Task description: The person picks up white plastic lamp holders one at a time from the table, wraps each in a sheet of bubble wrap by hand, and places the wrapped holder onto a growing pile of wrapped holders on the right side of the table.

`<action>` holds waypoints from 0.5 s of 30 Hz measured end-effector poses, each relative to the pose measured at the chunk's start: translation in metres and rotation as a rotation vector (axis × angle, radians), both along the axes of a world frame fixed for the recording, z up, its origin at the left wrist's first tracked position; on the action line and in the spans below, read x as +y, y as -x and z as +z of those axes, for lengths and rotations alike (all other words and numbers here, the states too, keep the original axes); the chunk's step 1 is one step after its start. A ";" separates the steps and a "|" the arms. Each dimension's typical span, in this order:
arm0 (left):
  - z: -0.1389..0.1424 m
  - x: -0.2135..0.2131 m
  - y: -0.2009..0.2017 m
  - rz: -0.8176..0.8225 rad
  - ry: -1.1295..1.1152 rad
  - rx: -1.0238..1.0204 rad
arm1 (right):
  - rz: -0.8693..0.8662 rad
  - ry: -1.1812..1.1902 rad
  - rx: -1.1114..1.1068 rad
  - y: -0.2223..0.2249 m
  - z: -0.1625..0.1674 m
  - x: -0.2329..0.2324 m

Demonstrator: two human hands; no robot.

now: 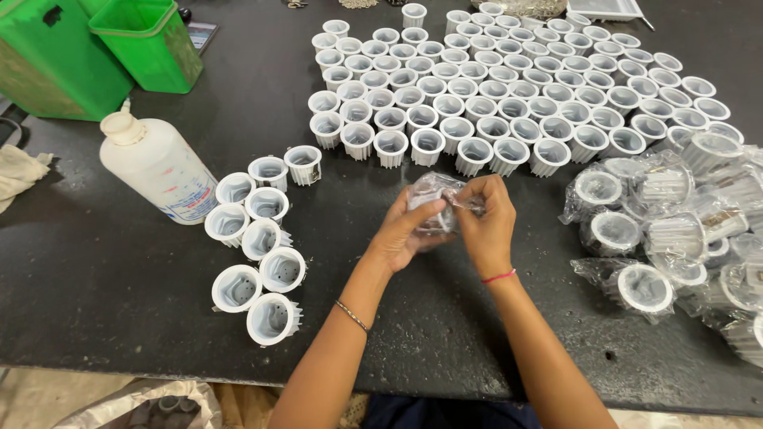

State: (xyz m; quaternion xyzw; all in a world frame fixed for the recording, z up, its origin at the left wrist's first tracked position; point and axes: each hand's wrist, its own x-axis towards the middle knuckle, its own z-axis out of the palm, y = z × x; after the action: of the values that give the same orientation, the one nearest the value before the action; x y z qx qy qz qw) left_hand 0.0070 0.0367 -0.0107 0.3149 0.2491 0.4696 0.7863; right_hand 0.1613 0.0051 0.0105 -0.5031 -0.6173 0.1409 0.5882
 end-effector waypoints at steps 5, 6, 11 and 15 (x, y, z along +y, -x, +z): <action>-0.003 0.002 -0.001 0.116 -0.044 -0.018 | 0.203 -0.011 -0.126 0.007 0.013 -0.009; -0.002 0.005 0.003 0.160 -0.031 -0.034 | 0.293 0.007 -0.104 0.010 0.014 -0.010; 0.003 0.007 0.014 0.224 0.018 -0.049 | 0.302 0.034 -0.180 0.015 0.014 -0.011; 0.003 0.003 0.008 0.172 0.038 -0.050 | 0.225 -0.067 -0.189 0.010 0.015 -0.010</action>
State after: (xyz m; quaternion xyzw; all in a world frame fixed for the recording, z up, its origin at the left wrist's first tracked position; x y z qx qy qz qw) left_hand -0.0009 0.0395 -0.0072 0.2654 0.2644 0.5385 0.7548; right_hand 0.1512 -0.0050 0.0254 -0.4217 -0.7270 0.1373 0.5243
